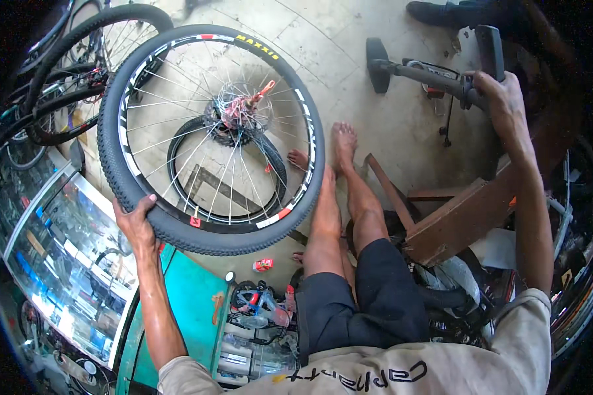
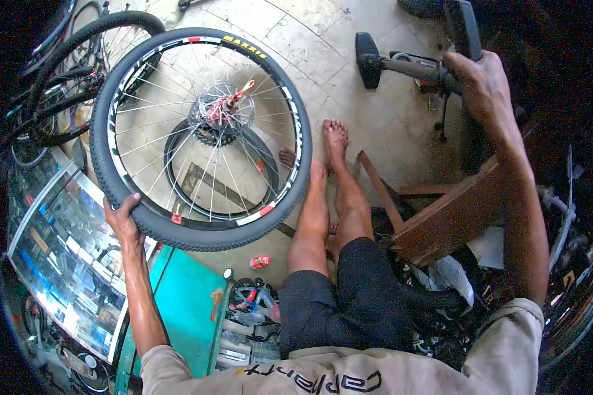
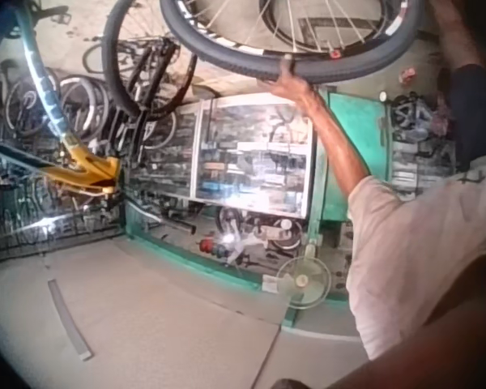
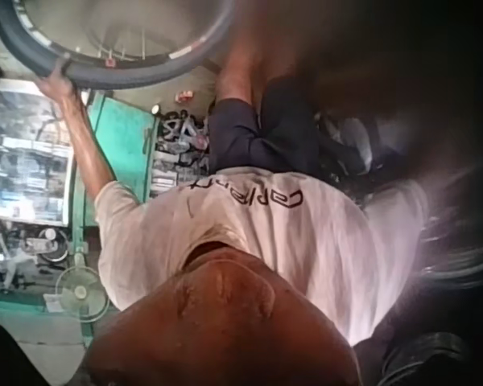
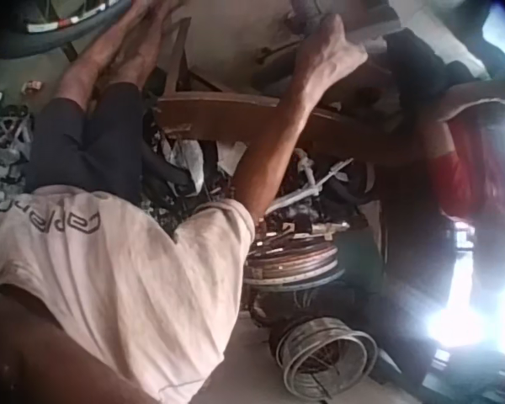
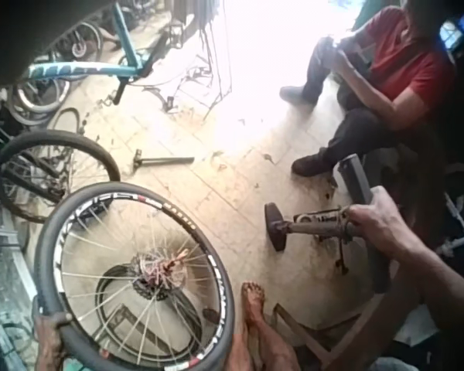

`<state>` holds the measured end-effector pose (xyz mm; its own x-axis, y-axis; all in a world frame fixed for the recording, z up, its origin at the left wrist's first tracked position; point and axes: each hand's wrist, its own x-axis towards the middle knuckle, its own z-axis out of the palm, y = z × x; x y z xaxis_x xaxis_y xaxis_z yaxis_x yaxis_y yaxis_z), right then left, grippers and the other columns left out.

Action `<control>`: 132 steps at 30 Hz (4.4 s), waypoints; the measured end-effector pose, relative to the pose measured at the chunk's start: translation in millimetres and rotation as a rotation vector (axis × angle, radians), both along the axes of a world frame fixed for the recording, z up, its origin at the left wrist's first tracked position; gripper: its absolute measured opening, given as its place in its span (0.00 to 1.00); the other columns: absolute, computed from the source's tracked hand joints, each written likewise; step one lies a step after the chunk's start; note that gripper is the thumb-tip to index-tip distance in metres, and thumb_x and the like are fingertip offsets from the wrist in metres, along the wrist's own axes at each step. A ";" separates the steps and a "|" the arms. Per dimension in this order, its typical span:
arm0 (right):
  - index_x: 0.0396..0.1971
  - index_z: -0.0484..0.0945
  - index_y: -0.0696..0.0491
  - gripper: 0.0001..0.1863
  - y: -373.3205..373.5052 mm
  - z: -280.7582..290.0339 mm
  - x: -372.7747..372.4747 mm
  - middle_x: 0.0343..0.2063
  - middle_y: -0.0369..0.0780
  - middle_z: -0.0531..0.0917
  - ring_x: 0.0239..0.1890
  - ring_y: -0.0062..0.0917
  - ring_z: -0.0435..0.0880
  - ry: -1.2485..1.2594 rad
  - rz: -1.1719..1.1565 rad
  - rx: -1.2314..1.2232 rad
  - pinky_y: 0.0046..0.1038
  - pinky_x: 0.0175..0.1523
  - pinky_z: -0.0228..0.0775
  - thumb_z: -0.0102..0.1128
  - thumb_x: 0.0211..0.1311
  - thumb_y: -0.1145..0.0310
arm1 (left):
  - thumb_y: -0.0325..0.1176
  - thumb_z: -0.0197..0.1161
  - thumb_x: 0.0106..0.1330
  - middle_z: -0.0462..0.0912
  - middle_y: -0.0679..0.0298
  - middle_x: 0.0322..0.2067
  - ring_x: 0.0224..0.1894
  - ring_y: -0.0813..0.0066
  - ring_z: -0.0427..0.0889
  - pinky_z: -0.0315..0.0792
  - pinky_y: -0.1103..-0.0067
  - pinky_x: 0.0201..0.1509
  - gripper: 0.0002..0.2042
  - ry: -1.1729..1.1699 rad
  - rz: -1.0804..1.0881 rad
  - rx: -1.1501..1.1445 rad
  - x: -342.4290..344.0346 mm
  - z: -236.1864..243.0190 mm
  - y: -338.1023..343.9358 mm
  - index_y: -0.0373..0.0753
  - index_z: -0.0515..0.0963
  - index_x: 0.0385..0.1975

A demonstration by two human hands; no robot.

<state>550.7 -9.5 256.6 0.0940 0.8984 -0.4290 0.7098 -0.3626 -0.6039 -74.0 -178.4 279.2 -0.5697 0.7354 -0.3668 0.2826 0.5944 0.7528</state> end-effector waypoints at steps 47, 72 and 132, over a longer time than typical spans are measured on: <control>0.30 0.82 0.63 0.18 5.6 8.2 -12.3 0.26 0.38 0.83 0.29 0.18 0.80 -0.025 -0.077 -0.074 0.24 0.39 0.72 0.54 0.61 0.61 | 0.24 0.65 0.40 0.81 0.60 0.30 0.28 0.66 0.80 0.76 0.73 0.36 0.21 0.087 0.049 -0.219 -120.5 -141.6 13.5 0.30 0.77 0.40; 0.25 0.76 0.61 0.13 -3.4 5.4 -10.4 0.26 0.41 0.83 0.27 0.20 0.81 0.011 -0.113 -0.104 0.26 0.38 0.76 0.53 0.58 0.64 | 0.24 0.64 0.44 0.81 0.63 0.31 0.31 0.68 0.79 0.74 0.74 0.39 0.18 0.082 0.007 -0.294 -122.6 -132.5 24.5 0.33 0.77 0.39; 0.43 0.87 0.59 0.19 25.8 12.2 -40.7 0.25 0.36 0.85 0.29 0.20 0.81 -0.140 -0.139 -0.197 0.27 0.40 0.73 0.61 0.53 0.65 | 0.51 0.76 0.54 0.89 0.51 0.31 0.34 0.60 0.88 0.77 0.69 0.45 0.26 0.383 -0.297 -0.476 -26.0 -65.3 172.9 0.29 0.85 0.37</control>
